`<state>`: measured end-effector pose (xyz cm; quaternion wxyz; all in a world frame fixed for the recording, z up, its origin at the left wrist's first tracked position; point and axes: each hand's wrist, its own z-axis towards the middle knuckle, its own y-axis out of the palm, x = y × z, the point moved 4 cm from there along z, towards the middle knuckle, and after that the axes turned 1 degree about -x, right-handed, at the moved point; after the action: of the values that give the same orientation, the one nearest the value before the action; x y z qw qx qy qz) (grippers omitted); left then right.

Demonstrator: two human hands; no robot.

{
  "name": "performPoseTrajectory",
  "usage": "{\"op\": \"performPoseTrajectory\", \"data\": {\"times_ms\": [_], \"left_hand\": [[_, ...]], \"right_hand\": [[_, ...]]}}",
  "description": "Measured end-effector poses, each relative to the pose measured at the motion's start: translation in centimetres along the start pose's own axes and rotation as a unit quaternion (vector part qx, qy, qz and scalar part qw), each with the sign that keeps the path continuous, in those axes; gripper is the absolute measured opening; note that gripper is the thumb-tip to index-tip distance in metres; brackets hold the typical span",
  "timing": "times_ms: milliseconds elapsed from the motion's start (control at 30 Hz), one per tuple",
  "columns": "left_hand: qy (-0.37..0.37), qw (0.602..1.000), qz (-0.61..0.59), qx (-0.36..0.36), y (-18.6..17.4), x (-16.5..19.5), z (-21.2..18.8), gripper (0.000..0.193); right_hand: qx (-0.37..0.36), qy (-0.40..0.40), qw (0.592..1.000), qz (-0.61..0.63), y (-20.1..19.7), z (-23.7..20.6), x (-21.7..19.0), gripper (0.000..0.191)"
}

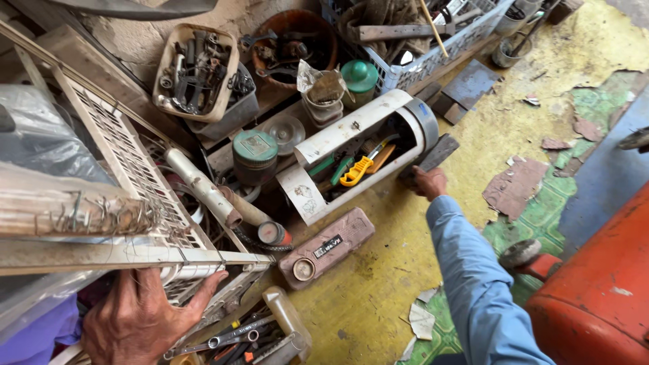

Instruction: The person moves around a cluttered workshop, picks up a small box and places it on a red bicycle frame, then wipes a yellow cloth on a compressor. They then pick up a wooden stick and a small metal can, moving them around before placing them back.

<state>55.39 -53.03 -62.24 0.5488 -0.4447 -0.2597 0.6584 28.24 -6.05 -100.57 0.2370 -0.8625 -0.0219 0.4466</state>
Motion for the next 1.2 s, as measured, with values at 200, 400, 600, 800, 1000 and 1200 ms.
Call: {"op": "performPoseTrajectory", "data": {"times_ms": [200, 400, 600, 800, 1000, 1200], "left_hand": [[-0.016, 0.999, -0.014, -0.030, 0.9, -0.2, -0.2, 0.099], [0.016, 1.000, -0.020, -0.007, 1.1, 0.1, 0.1, 0.113], [-0.002, 0.997, 0.013, -0.074, 2.0, 0.1, -0.2, 0.111], [-0.005, 0.999, 0.035, -0.041, 1.7, 0.1, -0.7, 0.095], [0.004, 1.000, -0.014, -0.012, 0.9, 0.0, -1.1, 0.089], [0.029, 0.997, -0.066, 0.011, 1.6, -1.4, -2.6, 0.093]], "right_hand": [[0.029, -0.078, 0.993, -0.083, -3.0, 2.9, -1.1, 0.040], [0.033, -0.085, 0.996, -0.024, -2.9, 5.1, -1.0, 0.047], [0.059, -0.039, 0.994, 0.079, -2.7, 7.4, 0.9, 0.050], [0.089, -0.078, 0.983, 0.139, -2.2, 9.0, 2.9, 0.044], [0.082, -0.109, 0.984, 0.116, -1.7, 7.7, 4.7, 0.040], [0.138, -0.311, 0.917, -0.209, -1.2, 0.7, 4.7, 0.033]]}}
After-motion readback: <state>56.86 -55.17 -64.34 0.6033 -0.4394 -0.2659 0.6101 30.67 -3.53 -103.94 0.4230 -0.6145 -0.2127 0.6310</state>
